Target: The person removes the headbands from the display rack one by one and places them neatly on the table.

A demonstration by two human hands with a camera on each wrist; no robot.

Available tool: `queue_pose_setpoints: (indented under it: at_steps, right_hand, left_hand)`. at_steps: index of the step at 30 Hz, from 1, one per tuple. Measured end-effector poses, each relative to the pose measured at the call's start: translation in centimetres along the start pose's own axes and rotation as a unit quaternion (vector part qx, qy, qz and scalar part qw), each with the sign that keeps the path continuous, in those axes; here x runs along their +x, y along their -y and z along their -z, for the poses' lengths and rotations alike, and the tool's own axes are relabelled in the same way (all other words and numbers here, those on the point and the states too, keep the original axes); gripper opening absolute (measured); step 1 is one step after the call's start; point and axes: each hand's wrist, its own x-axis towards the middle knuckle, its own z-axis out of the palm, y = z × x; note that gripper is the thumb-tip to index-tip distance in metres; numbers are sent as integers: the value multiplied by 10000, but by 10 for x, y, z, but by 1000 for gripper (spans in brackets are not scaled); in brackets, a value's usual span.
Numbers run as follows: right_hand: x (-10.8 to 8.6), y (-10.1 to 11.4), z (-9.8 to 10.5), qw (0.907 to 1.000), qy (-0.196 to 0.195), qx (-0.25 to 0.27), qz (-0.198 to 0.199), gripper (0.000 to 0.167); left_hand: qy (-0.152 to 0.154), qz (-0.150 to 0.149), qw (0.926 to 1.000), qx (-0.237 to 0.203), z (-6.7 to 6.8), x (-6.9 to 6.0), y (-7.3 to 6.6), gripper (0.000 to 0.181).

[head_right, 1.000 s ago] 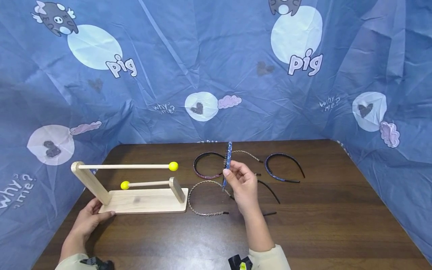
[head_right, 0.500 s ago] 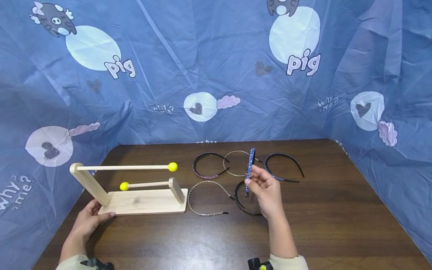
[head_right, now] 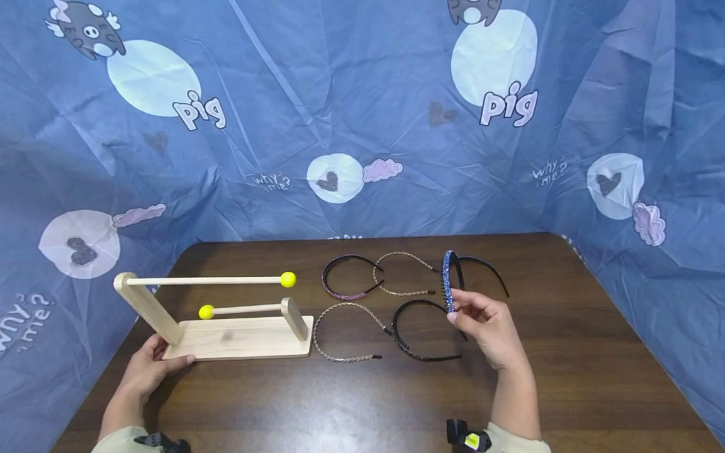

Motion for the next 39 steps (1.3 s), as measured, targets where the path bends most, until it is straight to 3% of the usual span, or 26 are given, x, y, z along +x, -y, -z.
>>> queue_pose_setpoints:
  at_steps: [5, 11, 15, 21, 32, 39]
  right_hand:
    - [-7, 0, 18, 9993, 162, -196, -291, 37]
    - [-14, -1, 38, 9935, 403, -802, -705, 34]
    - [-20, -1, 51, 9832, 488, -1358, -1121, 31]
    - [-29, -4, 69, 9606, 565, -2150, -1667, 31]
    - [-40, -12, 87, 9492, 702, -2358, -1962, 31]
    - [-33, -18, 90, 9325, 757, -2618, -2370, 32]
  left_hand:
    - [-29, 92, 9999, 123, 0, -2, 0, 86]
    - [-104, 197, 9994, 253, -2, -2, -1, 86]
    - [-131, 193, 9993, 283, -3, 0, -2, 87]
    - [-272, 159, 9991, 285, -4, 0, -2, 86]
    - [-200, 253, 9993, 207, -4, -2, 0, 87]
    - [-224, 250, 9993, 170, -3, -1, -1, 88]
